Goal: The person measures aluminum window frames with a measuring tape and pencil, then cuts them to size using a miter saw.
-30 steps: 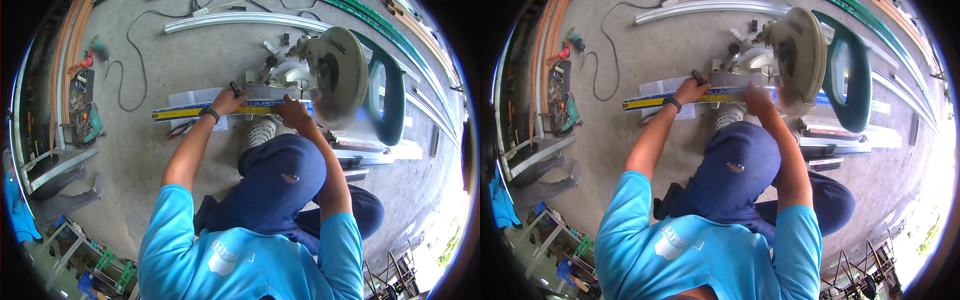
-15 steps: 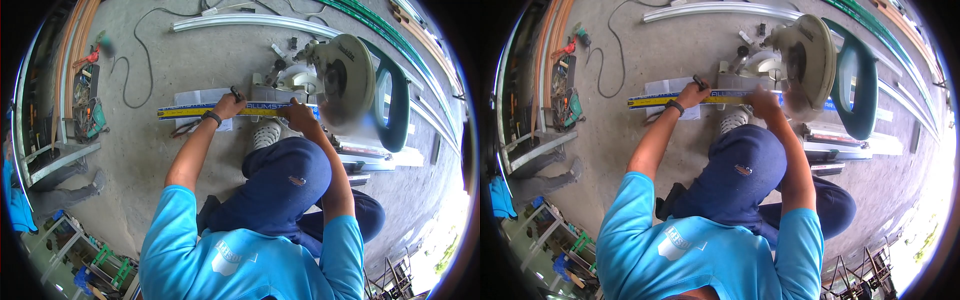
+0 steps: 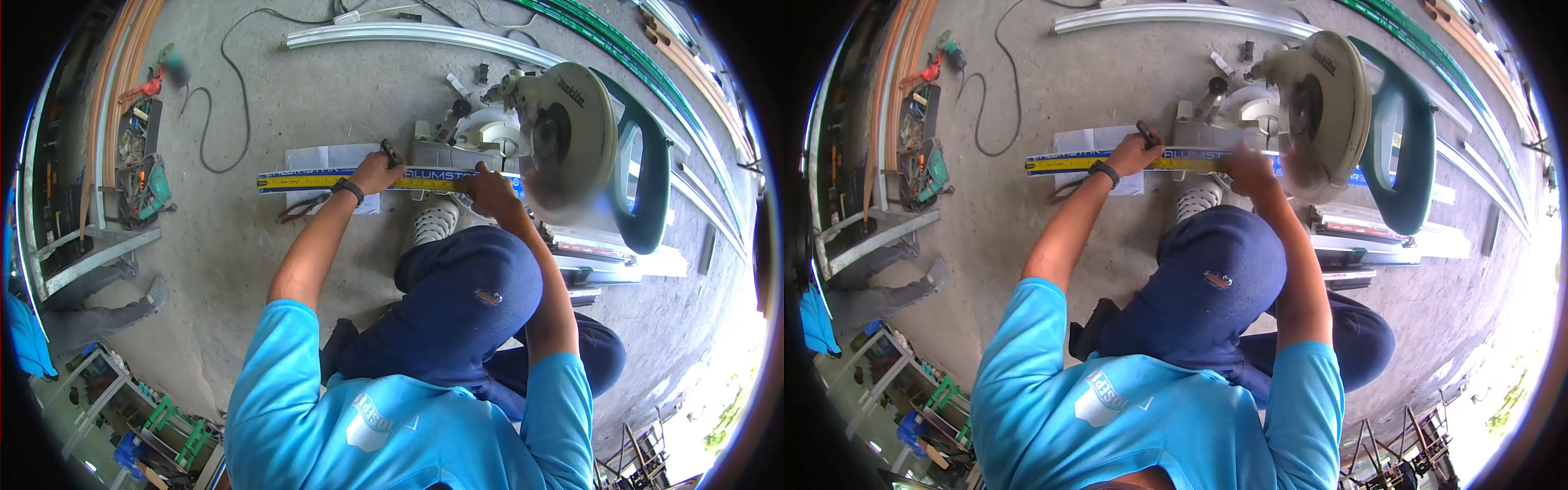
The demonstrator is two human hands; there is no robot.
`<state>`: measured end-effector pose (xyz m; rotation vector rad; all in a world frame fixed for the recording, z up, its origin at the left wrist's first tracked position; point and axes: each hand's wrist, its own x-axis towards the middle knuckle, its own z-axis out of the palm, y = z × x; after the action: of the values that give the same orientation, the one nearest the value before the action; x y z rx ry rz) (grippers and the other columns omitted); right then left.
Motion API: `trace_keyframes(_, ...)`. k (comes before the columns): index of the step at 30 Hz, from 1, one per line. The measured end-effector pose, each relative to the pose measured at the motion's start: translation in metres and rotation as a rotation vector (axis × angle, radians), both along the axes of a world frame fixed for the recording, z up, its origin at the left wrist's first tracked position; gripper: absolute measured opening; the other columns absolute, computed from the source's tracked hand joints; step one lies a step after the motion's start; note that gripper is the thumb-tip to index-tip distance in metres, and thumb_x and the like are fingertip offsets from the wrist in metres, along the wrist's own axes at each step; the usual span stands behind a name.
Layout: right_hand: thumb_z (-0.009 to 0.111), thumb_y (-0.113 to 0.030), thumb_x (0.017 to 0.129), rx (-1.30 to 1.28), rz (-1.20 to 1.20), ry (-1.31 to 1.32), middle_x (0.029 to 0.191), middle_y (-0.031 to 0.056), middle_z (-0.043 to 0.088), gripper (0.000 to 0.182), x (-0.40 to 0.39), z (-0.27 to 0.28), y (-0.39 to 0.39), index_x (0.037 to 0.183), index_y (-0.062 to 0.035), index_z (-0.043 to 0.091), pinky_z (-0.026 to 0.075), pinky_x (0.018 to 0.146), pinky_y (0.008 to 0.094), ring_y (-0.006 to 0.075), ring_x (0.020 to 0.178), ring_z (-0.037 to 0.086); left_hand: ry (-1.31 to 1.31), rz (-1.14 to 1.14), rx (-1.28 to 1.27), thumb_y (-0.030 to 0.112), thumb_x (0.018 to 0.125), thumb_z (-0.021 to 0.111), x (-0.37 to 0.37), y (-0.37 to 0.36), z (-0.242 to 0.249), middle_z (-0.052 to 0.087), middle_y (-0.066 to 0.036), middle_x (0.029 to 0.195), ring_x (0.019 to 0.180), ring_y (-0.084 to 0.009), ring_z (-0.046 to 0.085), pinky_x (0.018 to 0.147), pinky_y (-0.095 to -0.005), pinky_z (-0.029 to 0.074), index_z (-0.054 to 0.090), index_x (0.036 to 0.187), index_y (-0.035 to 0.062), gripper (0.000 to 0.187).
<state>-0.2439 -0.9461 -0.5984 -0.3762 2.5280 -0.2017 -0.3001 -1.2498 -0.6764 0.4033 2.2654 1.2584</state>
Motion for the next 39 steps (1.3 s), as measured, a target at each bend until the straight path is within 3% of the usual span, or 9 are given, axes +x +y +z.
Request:
trace_keyframes(3,0.065,-0.009,0.085,0.023,0.008,-0.014,0.116,0.0171,0.056,0.055,-0.002,-0.001,0.0,0.129,-0.0402,0.07,0.059,0.086,0.0516,0.041,0.097,0.071,-0.018,0.01,-0.002,0.026,0.097,0.066,0.001,0.0,0.001,0.075,-0.013,0.086,0.081,-0.0249,0.072,0.077,-0.036,0.054,0.068,0.104,0.0053,0.022)
trace_keyframes(6,0.073,-0.015,0.083,0.049,0.016,0.016,0.116,0.0105,0.059,0.048,0.0,-0.005,-0.001,0.125,-0.037,0.07,0.059,0.085,0.047,0.0324,0.103,0.068,-0.012,0.002,0.0,0.026,0.097,0.066,0.0,0.0,-0.001,0.075,-0.013,0.087,0.081,-0.0246,0.072,0.077,-0.0363,0.054,0.068,0.105,0.0052,0.022)
trace_keyframes(12,0.075,-0.017,0.08,0.041,-0.008,0.013,0.115,0.011,0.059,0.044,-0.001,-0.011,0.002,0.122,-0.0297,0.071,0.059,0.085,0.047,0.0338,0.103,0.068,-0.011,0.001,-0.002,0.025,0.097,0.067,0.0,0.001,-0.002,0.075,-0.013,0.086,0.08,-0.0235,0.073,0.076,-0.0357,0.055,0.068,0.105,0.0051,0.021)
trace_keyframes(21,0.074,-0.016,0.081,0.064,0.007,-0.001,0.115,0.0121,0.058,0.042,-0.001,-0.006,0.0,0.121,-0.03,0.072,0.059,0.085,0.0476,0.0335,0.103,0.068,0.056,0.082,0.032,0.018,0.095,0.068,0.006,0.006,-0.005,0.073,-0.013,0.08,0.076,-0.0217,0.071,0.072,-0.035,0.053,0.068,0.098,0.0025,0.016)
trace_keyframes(33,0.07,-0.016,0.086,0.038,0.006,-0.01,0.118,0.0131,0.055,0.042,0.001,-0.014,0.003,0.124,-0.0318,0.071,0.057,0.086,0.0486,0.035,0.106,0.066,0.109,0.112,0.032,0.018,0.095,0.069,0.013,0.008,-0.002,0.073,-0.014,0.082,0.078,-0.0258,0.072,0.073,-0.0368,0.054,0.069,0.098,0.0026,0.016)
trace_keyframes(36,0.065,-0.009,0.084,0.012,0.02,0.045,0.112,0.0174,0.057,0.053,0.003,-0.011,0.003,0.127,-0.0388,0.071,0.06,0.084,0.049,0.0392,0.09,0.072,0.106,0.116,0.014,0.019,0.095,0.069,0.013,0.008,0.0,0.073,-0.014,0.083,0.078,-0.0263,0.072,0.073,-0.0366,0.054,0.07,0.098,0.0028,0.016)
trace_keyframes(39,0.071,-0.015,0.085,0.029,-0.029,-0.051,0.12,0.0132,0.055,0.044,0.001,-0.003,0.0,0.126,-0.0328,0.07,0.057,0.086,0.0492,0.0355,0.107,0.065,0.102,0.13,-0.015,0.019,0.095,0.069,0.014,0.009,-0.001,0.073,-0.015,0.083,0.078,-0.0261,0.072,0.073,-0.0362,0.054,0.07,0.099,0.0028,0.016)
